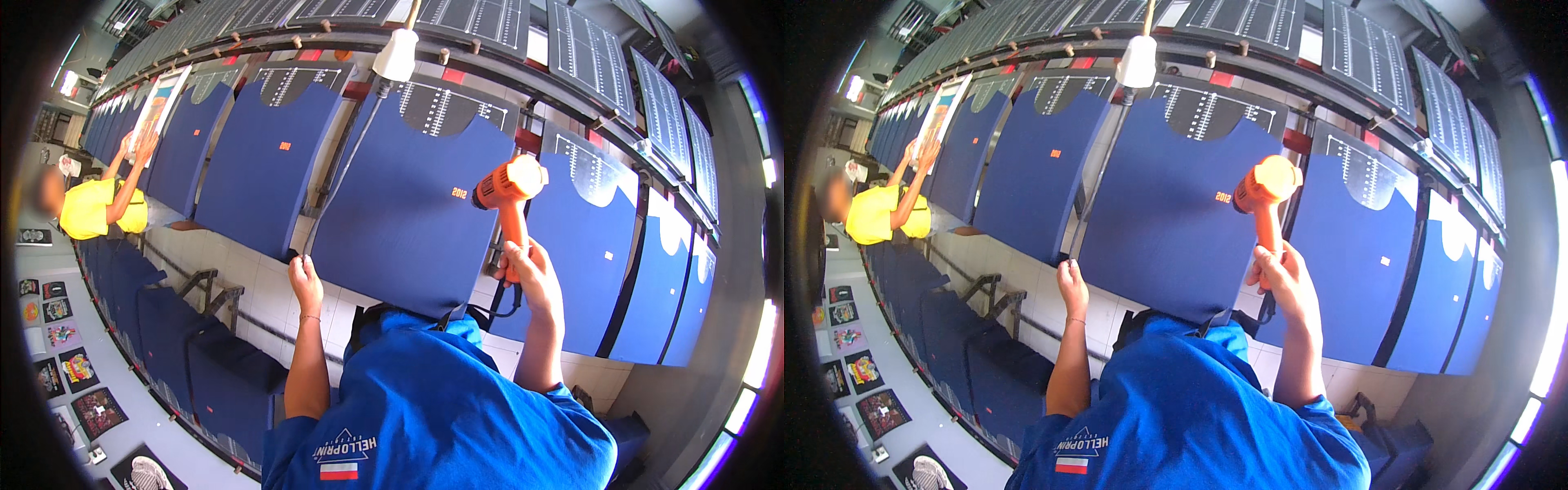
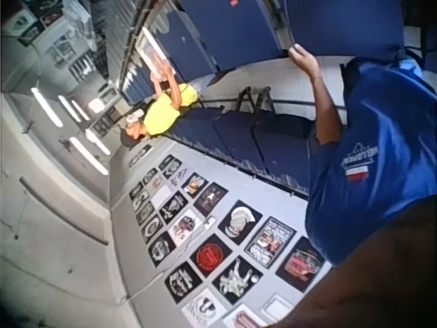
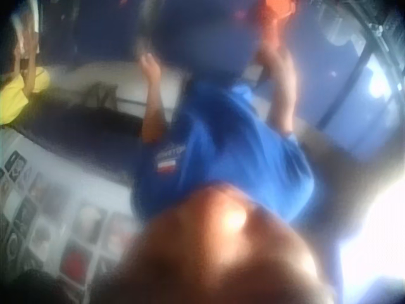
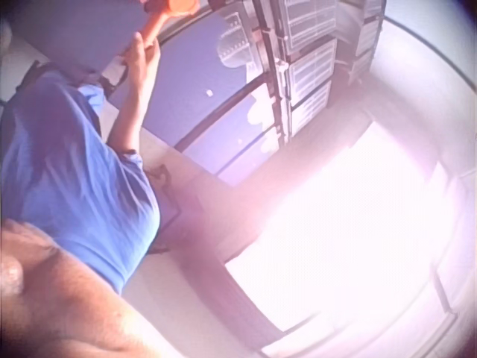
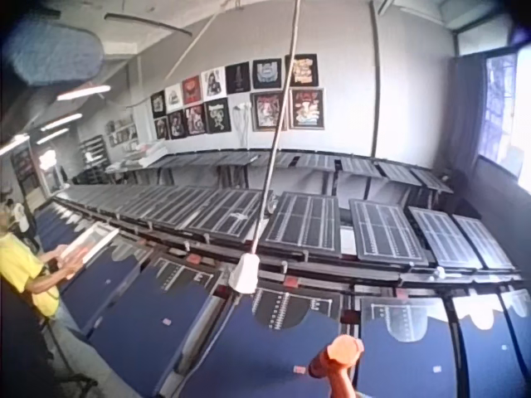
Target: The person uses a heat gun to dry ink on a series of navy blue t-shirts mounted on boards along a table. They move from one board to the next, holding the tool over the printed area of each garment.
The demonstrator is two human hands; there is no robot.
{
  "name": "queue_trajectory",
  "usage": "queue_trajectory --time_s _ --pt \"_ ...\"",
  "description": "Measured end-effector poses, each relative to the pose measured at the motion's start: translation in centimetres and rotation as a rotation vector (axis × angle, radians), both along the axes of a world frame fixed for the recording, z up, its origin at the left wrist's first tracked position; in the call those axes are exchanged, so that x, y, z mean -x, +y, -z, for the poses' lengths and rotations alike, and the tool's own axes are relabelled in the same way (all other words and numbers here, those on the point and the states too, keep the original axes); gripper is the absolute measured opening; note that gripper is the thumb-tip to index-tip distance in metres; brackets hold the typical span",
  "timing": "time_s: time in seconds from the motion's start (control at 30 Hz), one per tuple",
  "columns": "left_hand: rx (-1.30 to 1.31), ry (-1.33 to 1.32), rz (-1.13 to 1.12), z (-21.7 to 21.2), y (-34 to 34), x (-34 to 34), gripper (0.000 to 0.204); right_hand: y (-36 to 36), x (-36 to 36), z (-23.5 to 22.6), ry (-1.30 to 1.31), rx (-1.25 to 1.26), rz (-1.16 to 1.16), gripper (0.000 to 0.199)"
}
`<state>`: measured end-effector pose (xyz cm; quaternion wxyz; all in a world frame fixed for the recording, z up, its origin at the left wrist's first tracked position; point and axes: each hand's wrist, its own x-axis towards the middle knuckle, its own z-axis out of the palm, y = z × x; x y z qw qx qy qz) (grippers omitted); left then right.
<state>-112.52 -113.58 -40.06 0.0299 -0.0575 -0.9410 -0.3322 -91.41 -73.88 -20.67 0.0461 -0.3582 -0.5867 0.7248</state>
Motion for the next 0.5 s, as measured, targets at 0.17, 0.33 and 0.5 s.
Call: queue_trajectory --time_s 0.17,0.33,0.5 --pt "0.044 0.083 -0.055 -1.2 -4.7 -0.4 0.029 -1.9 -0.6 -1.2 -0.006 0.106 -0.052 0.033" --pt "0.056 0.128 -0.178 -1.1 -10.8 3.9 0.032 -7.1 3.1 -2.7 0.011 0.183 -0.18 0.048" --pt "0.059 0.243 -0.211 -1.8 -16.9 13.5 0.033 -13.7 10.0 -2.6 0.04 0.234 -0.307 0.045"
